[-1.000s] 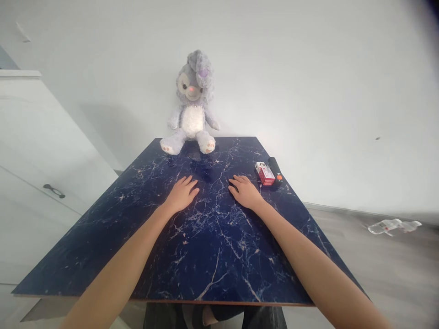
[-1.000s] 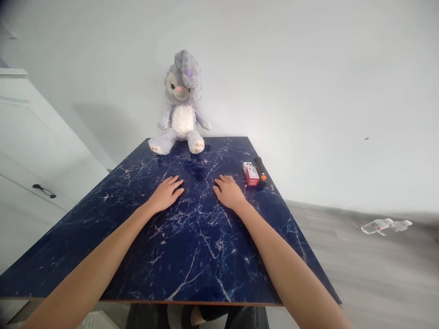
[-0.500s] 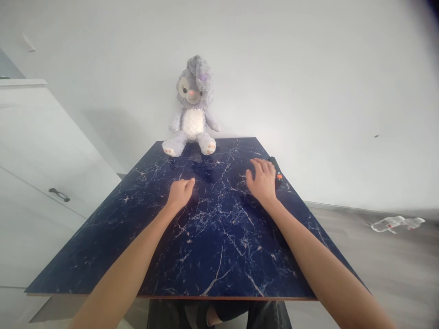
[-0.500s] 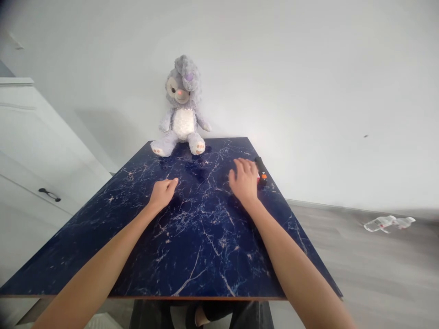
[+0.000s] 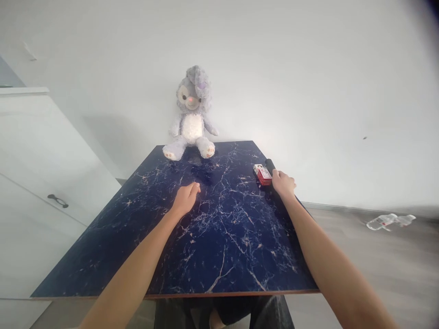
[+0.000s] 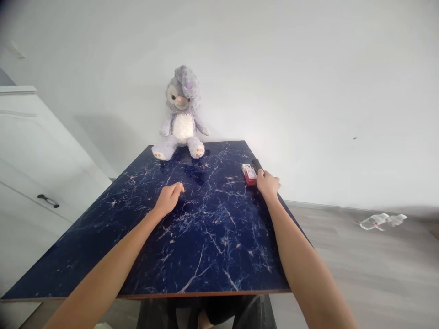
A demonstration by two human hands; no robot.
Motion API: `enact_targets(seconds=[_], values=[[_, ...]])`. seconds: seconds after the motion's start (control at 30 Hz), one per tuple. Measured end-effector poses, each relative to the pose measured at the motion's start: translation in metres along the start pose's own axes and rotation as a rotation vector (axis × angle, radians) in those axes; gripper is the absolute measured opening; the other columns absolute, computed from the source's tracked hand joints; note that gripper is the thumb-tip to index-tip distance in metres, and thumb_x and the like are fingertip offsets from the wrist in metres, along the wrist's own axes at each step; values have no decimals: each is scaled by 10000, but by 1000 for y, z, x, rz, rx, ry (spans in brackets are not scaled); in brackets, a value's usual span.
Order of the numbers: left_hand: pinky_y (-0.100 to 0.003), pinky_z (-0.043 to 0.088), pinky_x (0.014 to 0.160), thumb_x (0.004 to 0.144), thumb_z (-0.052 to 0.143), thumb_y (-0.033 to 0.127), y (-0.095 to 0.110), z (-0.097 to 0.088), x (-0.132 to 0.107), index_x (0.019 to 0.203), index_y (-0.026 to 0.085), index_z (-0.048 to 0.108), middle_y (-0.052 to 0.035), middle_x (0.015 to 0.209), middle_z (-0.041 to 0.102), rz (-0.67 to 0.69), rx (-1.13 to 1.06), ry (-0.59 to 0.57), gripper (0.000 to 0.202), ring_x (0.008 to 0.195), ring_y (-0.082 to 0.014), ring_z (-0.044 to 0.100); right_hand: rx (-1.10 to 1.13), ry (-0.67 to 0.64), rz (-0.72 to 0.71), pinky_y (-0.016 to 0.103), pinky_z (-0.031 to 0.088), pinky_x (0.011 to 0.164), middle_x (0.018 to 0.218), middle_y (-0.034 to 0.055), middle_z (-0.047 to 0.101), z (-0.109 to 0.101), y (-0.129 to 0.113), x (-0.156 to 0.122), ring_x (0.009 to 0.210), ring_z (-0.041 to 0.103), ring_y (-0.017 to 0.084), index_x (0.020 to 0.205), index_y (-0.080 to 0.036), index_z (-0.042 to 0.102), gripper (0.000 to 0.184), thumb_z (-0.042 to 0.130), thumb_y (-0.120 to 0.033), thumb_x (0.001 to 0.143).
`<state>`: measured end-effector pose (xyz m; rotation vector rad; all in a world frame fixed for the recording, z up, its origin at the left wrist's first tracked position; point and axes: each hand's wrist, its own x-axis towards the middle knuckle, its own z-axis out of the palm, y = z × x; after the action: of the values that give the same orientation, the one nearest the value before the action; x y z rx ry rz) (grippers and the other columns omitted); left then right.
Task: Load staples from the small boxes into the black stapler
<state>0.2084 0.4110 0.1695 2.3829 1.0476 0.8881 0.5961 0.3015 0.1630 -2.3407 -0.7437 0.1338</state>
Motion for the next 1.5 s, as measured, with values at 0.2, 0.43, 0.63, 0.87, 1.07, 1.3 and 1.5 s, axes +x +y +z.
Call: enact_targets(seconds=[0.2,0.43,0.63,0.87,1.07,1.3,1.5], values=[[-278,393,645,1032,287,456,6,-2,-3,831,216,650,14,604,575,4,-49,-41,479,597,-167,571,-15,-37,-178,391,442,913,1172,203,696,5,-2,-3,1095,627,327,1211,-123,668,569,385,-549,963],[-307,445,720,1050,274,418,1,3,2,923,217,672,-15,715,668,54,13,-73,464,703,-190,627,39,-78,-250,324,460,746,955,118,751,18,-31,-40,913,686,284,1008,-191,736,508,429,-590,938],[-434,420,1037,1033,348,328,-8,5,8,1221,178,640,-123,1187,705,-17,105,189,379,1133,-271,609,211,-171,-373,305,491,777,1004,71,771,62,-98,-109,927,716,258,1045,-216,742,425,557,-566,889],[-465,436,1039,1012,381,388,-48,-22,6,1364,166,587,-165,1234,699,-328,-36,254,464,1189,-323,625,350,-317,-318,352,524,875,1029,88,764,129,-202,-184,982,716,268,1121,-178,680,508,671,-575,806],[-395,510,938,919,591,429,-98,-64,-3,1383,204,586,-123,1147,743,-358,-77,195,516,1041,-289,704,459,-419,-492,299,525,887,1062,45,756,161,-230,-195,986,707,208,1149,-210,675,326,592,-365,874],[-405,491,1001,863,674,472,-110,-67,-4,1447,220,533,-124,1328,661,-318,-224,72,652,1112,-286,669,239,-405,-739,476,384,1106,1347,87,652,173,-219,-147,1290,533,329,1495,-165,419,736,579,-184,777],[-401,467,1068,836,706,530,-114,-71,-4,1528,231,412,-119,1531,486,-328,-319,16,809,1280,-297,581,331,-451,-707,416,414,1102,1364,58,644,177,-216,-144,1269,545,290,1514,-165,386,730,529,-164,798]])
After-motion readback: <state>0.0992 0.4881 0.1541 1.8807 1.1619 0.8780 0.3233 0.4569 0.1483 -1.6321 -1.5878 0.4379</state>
